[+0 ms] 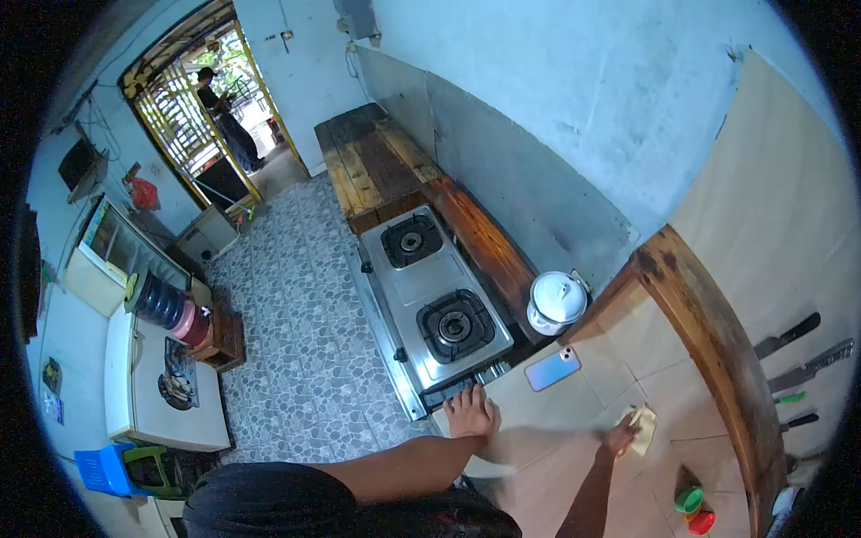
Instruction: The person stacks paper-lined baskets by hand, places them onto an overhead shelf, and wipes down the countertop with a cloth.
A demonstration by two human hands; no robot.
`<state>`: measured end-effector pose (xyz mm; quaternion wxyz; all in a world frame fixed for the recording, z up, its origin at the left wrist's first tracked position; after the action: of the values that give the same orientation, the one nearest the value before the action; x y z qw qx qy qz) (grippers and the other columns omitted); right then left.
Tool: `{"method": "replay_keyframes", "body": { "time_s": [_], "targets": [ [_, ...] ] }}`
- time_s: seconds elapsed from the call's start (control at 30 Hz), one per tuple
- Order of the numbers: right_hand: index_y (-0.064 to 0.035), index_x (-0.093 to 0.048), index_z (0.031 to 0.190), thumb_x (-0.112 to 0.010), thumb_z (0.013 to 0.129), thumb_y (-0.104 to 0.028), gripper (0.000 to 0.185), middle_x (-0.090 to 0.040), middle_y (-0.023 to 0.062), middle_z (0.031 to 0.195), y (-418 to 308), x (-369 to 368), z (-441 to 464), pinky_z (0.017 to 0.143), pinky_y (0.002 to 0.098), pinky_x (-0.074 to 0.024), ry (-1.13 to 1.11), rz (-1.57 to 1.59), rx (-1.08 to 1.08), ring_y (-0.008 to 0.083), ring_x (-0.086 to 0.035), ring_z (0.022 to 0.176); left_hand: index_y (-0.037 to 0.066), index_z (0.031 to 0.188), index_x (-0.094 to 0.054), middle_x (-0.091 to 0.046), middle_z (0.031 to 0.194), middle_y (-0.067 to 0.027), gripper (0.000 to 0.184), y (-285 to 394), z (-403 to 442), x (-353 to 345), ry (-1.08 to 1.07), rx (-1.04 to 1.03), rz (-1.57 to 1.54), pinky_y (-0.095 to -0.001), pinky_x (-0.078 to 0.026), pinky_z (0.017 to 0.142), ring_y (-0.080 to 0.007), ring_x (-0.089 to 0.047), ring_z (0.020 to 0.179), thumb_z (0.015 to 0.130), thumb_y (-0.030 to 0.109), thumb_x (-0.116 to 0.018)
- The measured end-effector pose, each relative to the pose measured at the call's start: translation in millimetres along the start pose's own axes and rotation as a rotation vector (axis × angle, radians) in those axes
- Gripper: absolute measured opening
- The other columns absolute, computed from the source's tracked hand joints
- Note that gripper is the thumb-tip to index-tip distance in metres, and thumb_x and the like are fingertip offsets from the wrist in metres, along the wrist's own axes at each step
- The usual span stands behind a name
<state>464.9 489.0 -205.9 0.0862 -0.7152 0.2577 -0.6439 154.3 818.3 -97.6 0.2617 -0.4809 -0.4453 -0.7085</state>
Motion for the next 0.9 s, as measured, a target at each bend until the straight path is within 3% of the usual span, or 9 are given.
{"method": "replay_keyframes", "body": {
  "time_s": [0.3, 0.43, 0.5, 0.6, 0.67, 0.7, 0.8, 0.87, 0.9],
  "targets": [
    [-0.0079, -0.028, 0.155, -0.034, 0.097, -0.067, 0.083, -0.018, 0.0147, 0.163, 9.8, -37.7, 52.4, 0.12, 0.0418, -0.0165, -0.09, 0.447, 0.375, 0.034, -0.016, 0.15, 0.01, 0.128, -0.056, -0.06, 0.115, -0.0131, 0.047, 1.0, 4.5, -2.4, 0.09, -0.054, 0.013, -0.0562, -0.032, 0.1, -0.0313, -0.054, 0.111, 0.088, 0.034, -0.051],
    [-0.0093, -0.052, 0.136, -0.053, 0.099, -0.051, 0.056, -0.059, -0.0001, 0.097, -33.0, 32.5, -4.3, 0.056, 0.0263, -0.0415, -0.304, 0.856, 0.373, 0.0108, -0.054, 0.073, 0.01, 0.128, -0.056, -0.059, 0.118, -0.013, 0.046, -0.6, 1.7, -5.1, 0.062, -0.025, 0.002, -0.056, -0.03, 0.101, -0.0311, -0.052, 0.115, 0.089, 0.035, -0.049],
    [-0.0098, -0.052, 0.135, -0.054, 0.099, -0.049, 0.053, -0.06, 0.0021, 0.1, -31.3, 30.0, -9.4, 0.056, 0.0275, -0.0448, -0.426, 1.02, 0.027, 0.0137, -0.057, 0.075, 0.01, 0.129, -0.055, -0.058, 0.12, -0.0133, 0.046, -2.4, 1.7, -5.4, 0.027, -0.005, -0.011, -0.0564, -0.029, 0.102, -0.0314, -0.051, 0.117, 0.09, 0.035, -0.048],
    [-0.0098, -0.051, 0.135, -0.054, 0.1, -0.044, 0.049, -0.061, 0.004, 0.106, -41.8, 42.6, -51.5, 0.068, 0.0318, -0.0504, -0.575, 1.08, 0.046, 0.0148, -0.059, 0.085, 0.01, 0.129, -0.054, -0.057, 0.126, -0.0126, 0.047, -5.0, 0.8, -6.2, -0.014, 0.014, -0.035, -0.0589, -0.029, 0.105, -0.0316, -0.049, 0.121, 0.089, 0.035, -0.049],
    [-0.0078, -0.049, 0.136, -0.054, 0.101, -0.04, 0.048, -0.061, 0.0055, 0.109, -42.8, 40.6, -89.3, 0.076, 0.0338, -0.0521, -0.689, 1.0, 0.09, 0.0151, -0.06, 0.092, 0.01, 0.129, -0.053, -0.057, 0.126, -0.0131, 0.047, -6.1, 0.8, -5.3, -0.019, 0.015, -0.054, -0.0592, -0.028, 0.105, -0.0318, -0.049, 0.121, 0.089, 0.035, -0.049],
    [-0.0047, -0.051, 0.133, -0.054, 0.102, -0.04, 0.047, -0.061, 0.0037, 0.109, -39.6, 34.6, -107.9, 0.074, 0.0312, -0.0519, -0.669, 0.947, 0.457, 0.0132, -0.059, 0.091, 0.009, 0.129, -0.053, -0.057, 0.126, -0.0136, 0.048, -6.2, 0.5, -4.9, -0.031, 0.011, -0.06, -0.0596, -0.028, 0.105, -0.0319, -0.048, 0.122, 0.089, 0.035, -0.048],
    [-0.0015, -0.062, 0.118, -0.051, 0.103, -0.038, 0.041, -0.061, 0.0006, 0.101, 22.3, -29.6, -161.4, 0.079, 0.0276, -0.0488, -0.885, 0.807, -0.009, 0.0103, -0.058, 0.088, 0.008, 0.131, -0.052, -0.057, 0.126, -0.0147, 0.05, -6.0, -0.1, -1.2, -0.049, 0.012, -0.068, -0.0598, -0.027, 0.106, -0.0321, -0.048, 0.123, 0.09, 0.036, -0.047],
    [-0.0017, -0.06, 0.123, -0.053, 0.102, -0.033, 0.038, -0.065, 0.0043, 0.104, 44.4, -75.1, -203.2, 0.08, 0.0349, -0.0517, -0.945, 0.808, 0.189, 0.0181, -0.061, 0.089, 0.008, 0.133, -0.051, -0.056, 0.127, -0.015, 0.051, -7.5, -0.7, -5.2, -0.059, 0.013, -0.085, -0.0597, -0.026, 0.107, -0.032, -0.047, 0.124, 0.091, 0.037, -0.046],
    [-0.0017, -0.056, 0.131, -0.052, 0.102, -0.027, 0.038, -0.067, 0.0071, 0.113, 33.2, -66.0, -256.4, 0.086, 0.0386, -0.0523, -1.196, 0.968, -0.17, 0.0221, -0.063, 0.099, 0.008, 0.134, -0.05, -0.056, 0.128, -0.0153, 0.052, -8.9, -1.0, -7.1, -0.071, 0.021, -0.094, -0.0597, -0.026, 0.108, -0.0319, -0.047, 0.125, 0.092, 0.037, -0.045]
  ]
}}
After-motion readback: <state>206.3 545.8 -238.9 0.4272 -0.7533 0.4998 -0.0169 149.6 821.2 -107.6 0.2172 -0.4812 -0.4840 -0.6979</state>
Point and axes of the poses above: each hand's wrist, its own z-axis towards the middle knuckle, its own x-axis out of the back of the hand, y = z × x, the point moved 6 cm from there along z, towards the middle knuckle
